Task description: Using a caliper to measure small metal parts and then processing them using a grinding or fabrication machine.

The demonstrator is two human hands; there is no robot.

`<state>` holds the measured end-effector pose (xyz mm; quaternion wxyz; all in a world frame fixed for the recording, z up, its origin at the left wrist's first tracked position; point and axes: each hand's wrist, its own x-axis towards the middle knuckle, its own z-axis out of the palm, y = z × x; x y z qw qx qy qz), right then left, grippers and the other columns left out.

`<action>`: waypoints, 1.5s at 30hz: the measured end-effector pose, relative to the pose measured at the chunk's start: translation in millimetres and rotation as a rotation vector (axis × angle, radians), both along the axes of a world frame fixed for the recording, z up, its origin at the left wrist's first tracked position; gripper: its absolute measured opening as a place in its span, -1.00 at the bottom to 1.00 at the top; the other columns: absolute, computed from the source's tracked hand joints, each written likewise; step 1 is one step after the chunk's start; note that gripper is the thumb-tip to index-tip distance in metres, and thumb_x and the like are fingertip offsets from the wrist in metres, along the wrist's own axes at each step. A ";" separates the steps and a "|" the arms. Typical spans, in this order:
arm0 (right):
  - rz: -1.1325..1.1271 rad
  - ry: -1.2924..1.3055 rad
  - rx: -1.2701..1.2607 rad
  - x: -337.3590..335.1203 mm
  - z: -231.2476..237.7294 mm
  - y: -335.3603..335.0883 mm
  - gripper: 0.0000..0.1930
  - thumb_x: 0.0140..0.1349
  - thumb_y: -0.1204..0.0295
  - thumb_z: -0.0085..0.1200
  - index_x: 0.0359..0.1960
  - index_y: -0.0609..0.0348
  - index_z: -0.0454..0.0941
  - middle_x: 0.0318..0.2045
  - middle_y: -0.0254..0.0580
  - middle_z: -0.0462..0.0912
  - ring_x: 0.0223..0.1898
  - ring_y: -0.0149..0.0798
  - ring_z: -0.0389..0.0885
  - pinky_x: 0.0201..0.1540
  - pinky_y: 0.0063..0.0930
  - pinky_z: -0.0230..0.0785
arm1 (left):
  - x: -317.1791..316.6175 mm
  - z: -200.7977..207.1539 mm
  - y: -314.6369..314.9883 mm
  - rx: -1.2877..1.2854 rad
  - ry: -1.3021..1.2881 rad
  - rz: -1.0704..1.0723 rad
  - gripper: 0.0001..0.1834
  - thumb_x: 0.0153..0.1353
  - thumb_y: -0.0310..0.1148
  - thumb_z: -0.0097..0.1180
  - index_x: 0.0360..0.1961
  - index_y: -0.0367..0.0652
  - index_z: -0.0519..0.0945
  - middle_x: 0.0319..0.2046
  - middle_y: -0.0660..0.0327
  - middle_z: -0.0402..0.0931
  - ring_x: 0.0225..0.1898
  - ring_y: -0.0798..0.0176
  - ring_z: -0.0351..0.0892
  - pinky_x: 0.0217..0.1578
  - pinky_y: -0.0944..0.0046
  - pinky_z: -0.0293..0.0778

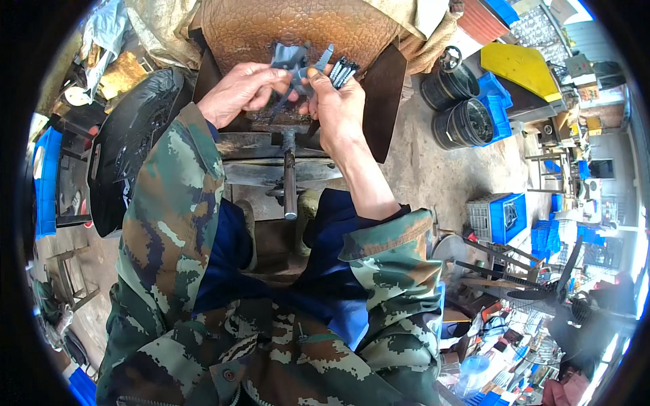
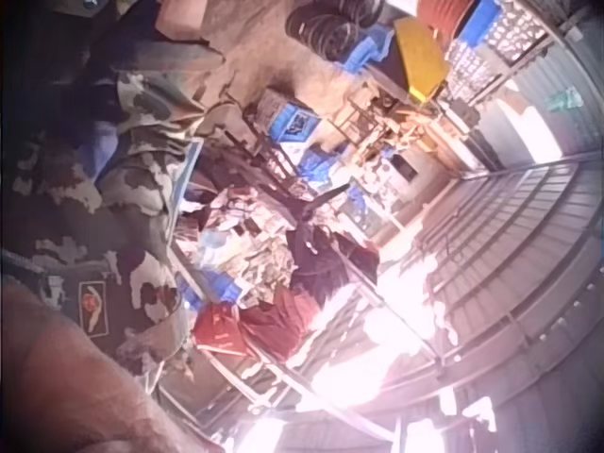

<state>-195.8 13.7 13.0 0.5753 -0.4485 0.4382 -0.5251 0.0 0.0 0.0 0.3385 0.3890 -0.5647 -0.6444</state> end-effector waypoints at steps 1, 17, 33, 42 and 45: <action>-0.014 -0.016 0.008 -2.0 -0.1 1.0 -0.86 0.31 0.45 0.12 -0.18 0.26 0.53 -0.40 -0.15 0.65 -0.75 -0.52 0.31 -0.64 -0.50 0.39 | 3.2 -2.4 -2.3 -0.039 -0.014 0.052 -0.52 0.44 -0.22 -0.08 0.27 -0.26 0.35 -0.35 0.28 0.59 -0.66 0.57 0.11 -0.66 0.48 0.07; 0.074 -0.082 0.011 -17.4 11.7 18.1 -0.86 0.37 0.41 0.06 -0.29 0.25 0.51 -0.45 -0.21 0.59 -0.74 -0.47 0.34 -0.58 -0.47 0.45 | 21.8 -61.6 -27.7 -0.222 -0.482 0.040 -0.70 0.22 -0.55 -0.05 -0.05 -0.31 0.60 -0.30 0.23 0.54 -0.15 0.27 0.49 -0.02 0.30 0.36; 0.243 -0.219 -0.016 -16.3 28.9 30.5 -0.80 0.39 0.38 0.03 -0.17 0.30 0.50 -0.60 -0.22 0.49 -0.65 -0.40 0.41 -0.39 -0.37 0.48 | 30.3 -68.3 -31.4 -0.259 -0.447 0.028 -0.66 0.19 -0.63 -0.01 -0.02 -0.30 0.63 -0.23 0.22 0.50 -0.19 0.31 0.48 -0.10 0.29 0.39; 0.603 -0.623 -0.005 -34.6 21.9 27.4 -0.72 0.39 0.39 0.02 0.05 0.26 0.48 -0.26 -0.07 0.59 -0.60 -0.42 0.37 -0.34 -0.26 0.44 | 13.4 -49.6 -19.5 -0.684 -0.796 0.130 -0.73 0.14 -0.53 0.07 -0.13 -0.29 0.66 -0.26 -0.01 0.56 -0.17 -0.03 0.57 -0.10 0.14 0.45; 0.679 -0.716 -0.029 -35.3 20.9 25.4 -0.69 0.42 0.36 -0.02 0.12 0.19 0.44 -0.29 -0.12 0.59 -0.59 -0.42 0.35 -0.35 -0.24 0.36 | 11.6 -47.6 -20.5 -0.663 -0.878 0.180 -0.76 0.13 -0.47 0.10 -0.18 -0.29 0.67 -0.26 -0.05 0.60 -0.13 -0.11 0.59 -0.08 0.09 0.48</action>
